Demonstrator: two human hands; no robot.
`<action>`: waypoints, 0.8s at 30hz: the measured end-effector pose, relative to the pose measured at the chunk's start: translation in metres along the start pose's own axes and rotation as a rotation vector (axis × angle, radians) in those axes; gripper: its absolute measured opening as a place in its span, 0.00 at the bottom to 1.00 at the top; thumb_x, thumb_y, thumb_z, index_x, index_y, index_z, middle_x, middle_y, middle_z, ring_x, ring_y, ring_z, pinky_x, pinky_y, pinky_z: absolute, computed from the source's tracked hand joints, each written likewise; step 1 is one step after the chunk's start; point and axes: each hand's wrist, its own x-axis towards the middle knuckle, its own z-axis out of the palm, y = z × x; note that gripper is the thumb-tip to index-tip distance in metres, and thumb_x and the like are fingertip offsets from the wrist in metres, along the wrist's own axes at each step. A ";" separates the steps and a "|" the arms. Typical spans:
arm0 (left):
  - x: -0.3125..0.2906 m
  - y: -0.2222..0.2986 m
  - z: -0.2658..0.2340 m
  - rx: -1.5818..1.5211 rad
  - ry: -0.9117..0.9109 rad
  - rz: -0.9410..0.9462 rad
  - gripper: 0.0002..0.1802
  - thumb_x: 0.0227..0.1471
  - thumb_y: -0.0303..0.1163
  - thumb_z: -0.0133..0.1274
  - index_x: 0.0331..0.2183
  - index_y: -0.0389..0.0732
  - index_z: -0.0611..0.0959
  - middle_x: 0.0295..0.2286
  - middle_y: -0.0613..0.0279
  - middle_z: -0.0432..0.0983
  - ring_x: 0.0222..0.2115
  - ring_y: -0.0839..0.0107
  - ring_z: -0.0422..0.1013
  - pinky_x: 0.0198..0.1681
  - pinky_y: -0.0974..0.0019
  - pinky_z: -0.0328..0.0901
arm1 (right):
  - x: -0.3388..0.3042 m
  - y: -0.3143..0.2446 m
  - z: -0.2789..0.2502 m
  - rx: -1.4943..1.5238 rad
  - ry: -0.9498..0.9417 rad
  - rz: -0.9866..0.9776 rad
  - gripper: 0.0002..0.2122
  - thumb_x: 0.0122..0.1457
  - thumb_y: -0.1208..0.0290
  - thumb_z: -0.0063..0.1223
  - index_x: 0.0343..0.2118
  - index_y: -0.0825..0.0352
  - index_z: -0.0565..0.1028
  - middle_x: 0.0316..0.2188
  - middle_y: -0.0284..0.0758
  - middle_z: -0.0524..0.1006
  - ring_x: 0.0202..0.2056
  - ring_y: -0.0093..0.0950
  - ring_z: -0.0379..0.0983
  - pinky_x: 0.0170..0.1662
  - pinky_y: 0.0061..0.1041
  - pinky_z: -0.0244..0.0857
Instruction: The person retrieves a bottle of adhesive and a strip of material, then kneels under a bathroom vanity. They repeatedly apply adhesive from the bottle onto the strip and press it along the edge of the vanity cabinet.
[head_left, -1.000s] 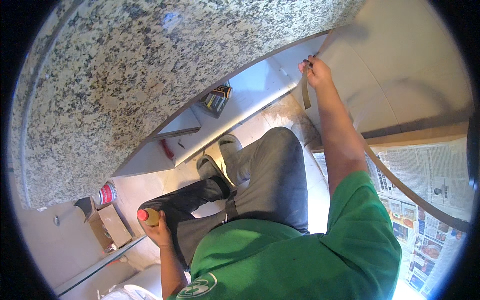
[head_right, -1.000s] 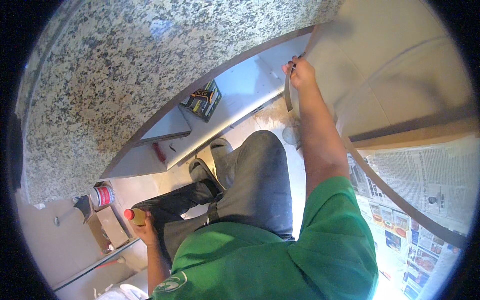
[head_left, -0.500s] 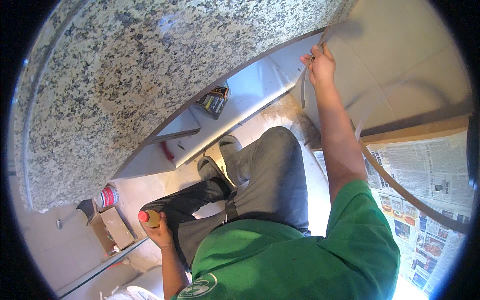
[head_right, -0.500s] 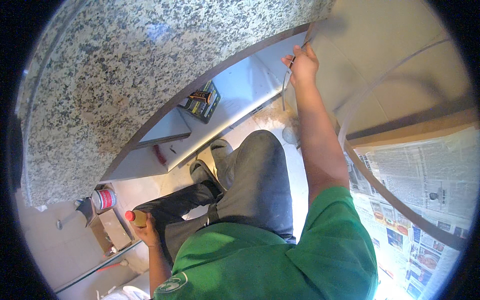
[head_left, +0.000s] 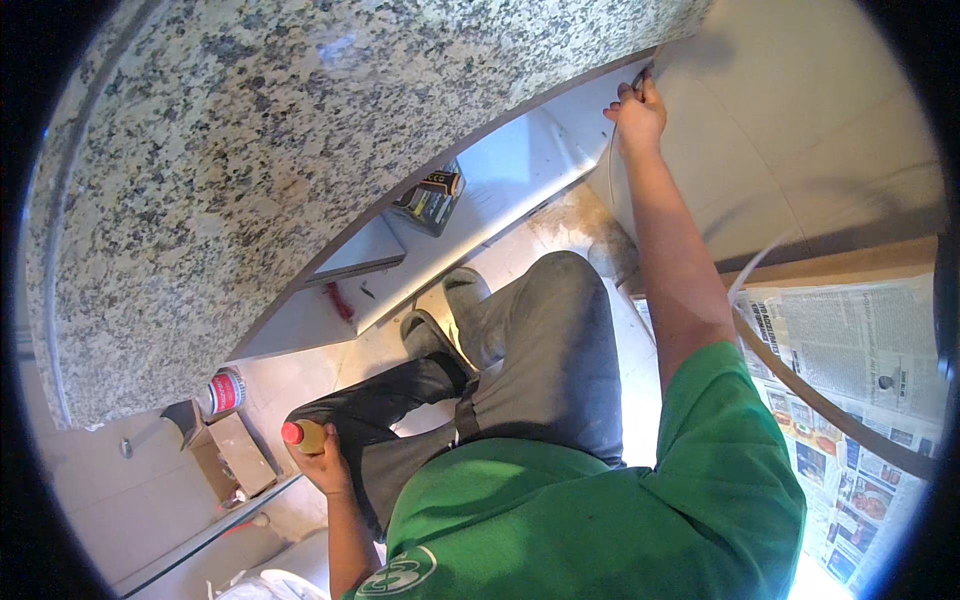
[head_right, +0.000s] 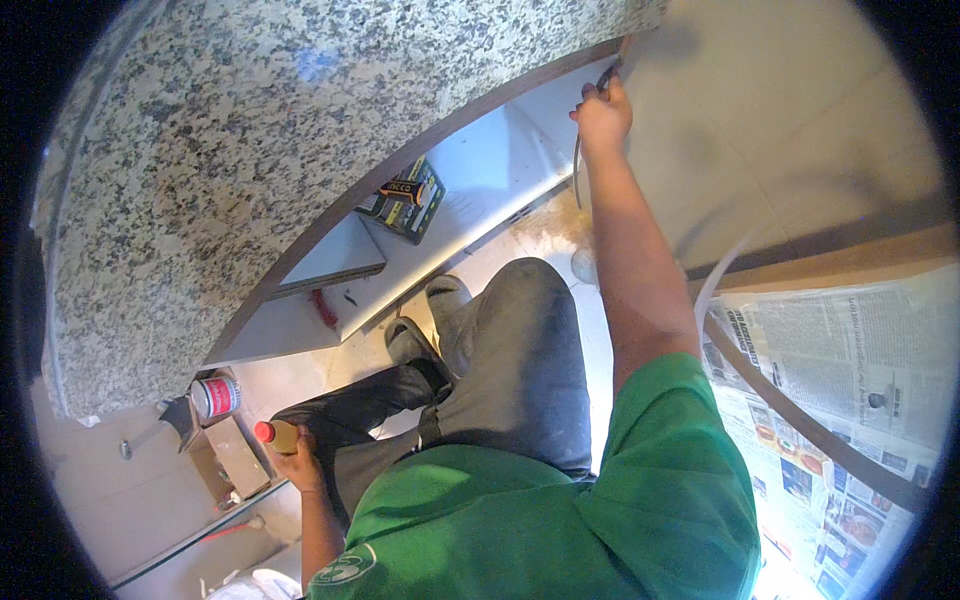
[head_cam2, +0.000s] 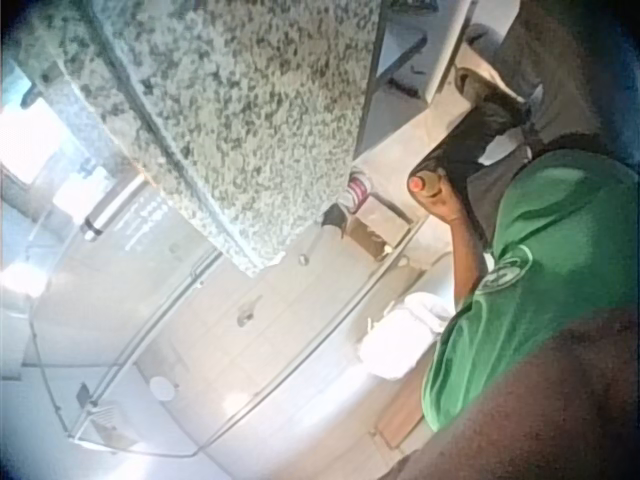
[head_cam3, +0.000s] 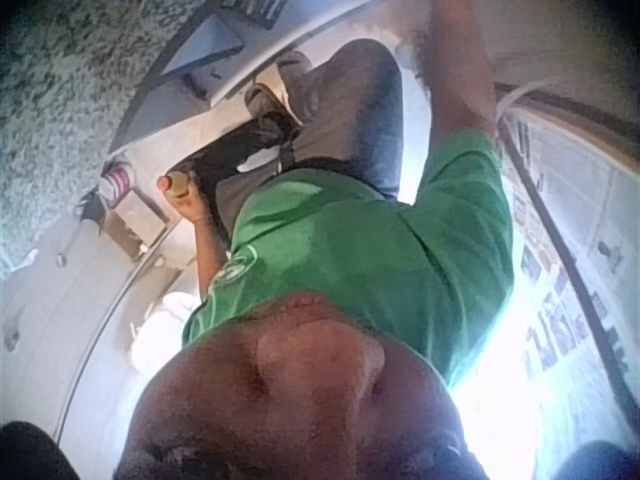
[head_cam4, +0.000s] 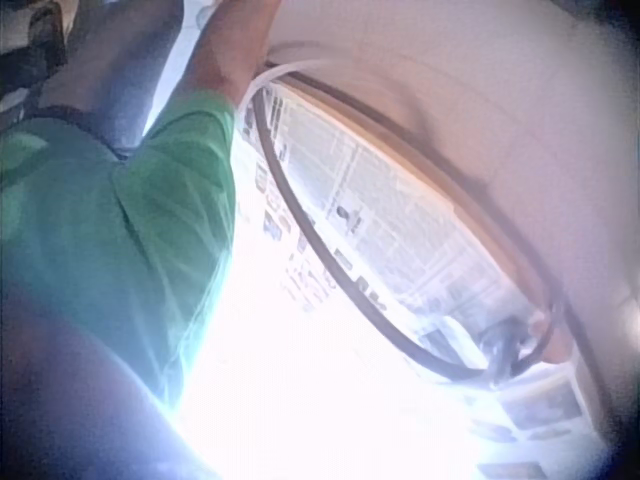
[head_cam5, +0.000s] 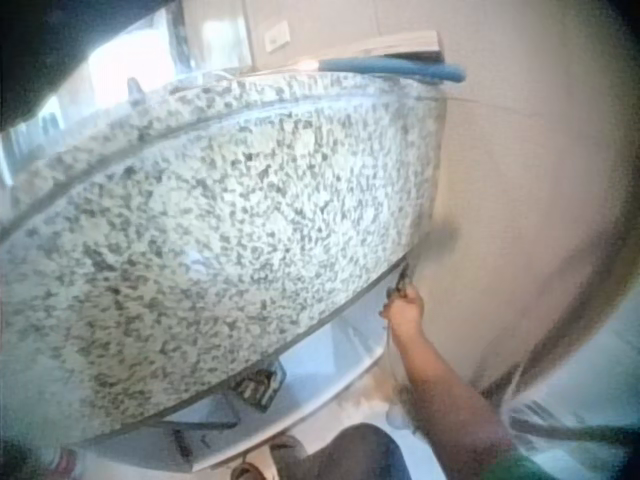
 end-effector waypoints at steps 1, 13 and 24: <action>0.000 0.003 0.002 0.003 -0.003 0.006 0.22 0.51 0.23 0.64 0.47 0.38 0.74 0.38 0.63 0.74 0.38 0.72 0.72 0.46 0.68 0.68 | 0.000 0.008 -0.001 -0.006 0.016 0.009 0.30 0.62 0.80 0.55 0.69 0.65 0.63 0.29 0.31 0.70 0.24 0.23 0.70 0.25 0.26 0.73; -0.001 0.012 0.009 0.018 -0.008 0.073 0.23 0.51 0.24 0.65 0.47 0.38 0.74 0.39 0.62 0.74 0.38 0.70 0.72 0.45 0.67 0.68 | -0.006 0.066 -0.012 -0.028 0.051 0.225 0.30 0.64 0.78 0.53 0.70 0.62 0.62 0.32 0.33 0.72 0.25 0.25 0.69 0.26 0.28 0.73; 0.002 0.009 0.006 0.130 -0.001 0.116 0.23 0.52 0.26 0.66 0.47 0.38 0.74 0.38 0.63 0.74 0.38 0.70 0.72 0.45 0.67 0.68 | -0.002 0.123 -0.026 -0.030 0.028 0.400 0.26 0.65 0.76 0.52 0.66 0.64 0.66 0.37 0.37 0.74 0.27 0.29 0.73 0.28 0.33 0.75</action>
